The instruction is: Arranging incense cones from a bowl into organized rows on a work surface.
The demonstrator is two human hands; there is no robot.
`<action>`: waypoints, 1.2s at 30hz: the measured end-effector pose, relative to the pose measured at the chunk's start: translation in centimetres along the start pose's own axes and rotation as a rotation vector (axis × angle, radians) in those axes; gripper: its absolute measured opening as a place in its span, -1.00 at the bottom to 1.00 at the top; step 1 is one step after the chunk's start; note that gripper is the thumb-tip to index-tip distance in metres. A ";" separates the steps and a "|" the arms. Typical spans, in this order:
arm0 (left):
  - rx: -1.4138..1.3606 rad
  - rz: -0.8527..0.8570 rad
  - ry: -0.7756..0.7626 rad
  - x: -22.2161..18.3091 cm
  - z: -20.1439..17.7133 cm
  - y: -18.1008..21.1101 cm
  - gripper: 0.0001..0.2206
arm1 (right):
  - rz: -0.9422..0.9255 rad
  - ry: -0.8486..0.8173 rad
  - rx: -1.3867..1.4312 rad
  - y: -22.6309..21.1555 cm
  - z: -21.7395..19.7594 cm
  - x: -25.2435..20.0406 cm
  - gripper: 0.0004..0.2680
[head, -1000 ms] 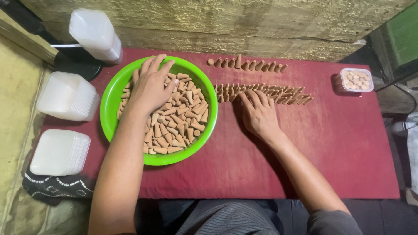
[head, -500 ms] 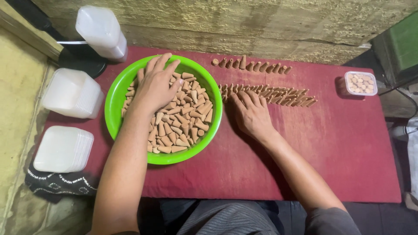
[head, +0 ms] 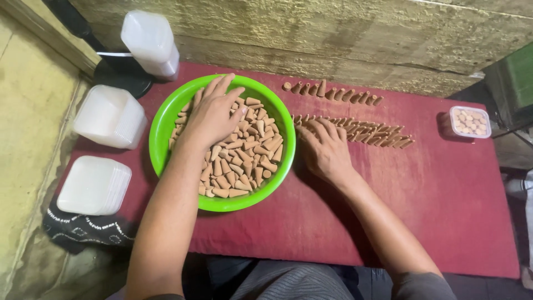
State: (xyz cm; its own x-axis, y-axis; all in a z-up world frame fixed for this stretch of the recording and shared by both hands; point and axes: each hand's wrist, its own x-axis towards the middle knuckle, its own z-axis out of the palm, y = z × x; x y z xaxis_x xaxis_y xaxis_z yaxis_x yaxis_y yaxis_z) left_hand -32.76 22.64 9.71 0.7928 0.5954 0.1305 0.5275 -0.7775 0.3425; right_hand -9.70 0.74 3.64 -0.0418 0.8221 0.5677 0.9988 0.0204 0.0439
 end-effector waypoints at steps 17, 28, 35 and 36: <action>0.071 -0.124 -0.045 -10.6 -3.8 1.7 -0.36 | -0.208 -0.684 0.307 -9.3 -4.1 11.0 -0.20; 0.064 -0.137 0.142 -11.5 -2.3 -0.3 -0.33 | -0.258 -0.609 0.425 -9.5 -0.4 14.7 -0.57; -0.141 -0.087 0.237 -11.6 -6.9 0.0 -0.43 | -0.102 -0.438 0.652 -8.1 -2.1 16.3 -0.59; -0.069 -0.112 0.148 -12.0 -7.5 0.2 -0.34 | -0.105 -0.451 0.671 -7.8 -2.7 16.3 -0.56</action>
State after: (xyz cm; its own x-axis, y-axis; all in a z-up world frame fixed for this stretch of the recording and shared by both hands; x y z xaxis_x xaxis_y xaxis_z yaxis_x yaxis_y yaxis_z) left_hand -44.44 16.91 15.18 0.6739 0.7047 0.2218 0.5835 -0.6918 0.4253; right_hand -18.20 12.44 14.76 -0.2653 0.9440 0.1963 0.7980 0.3292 -0.5048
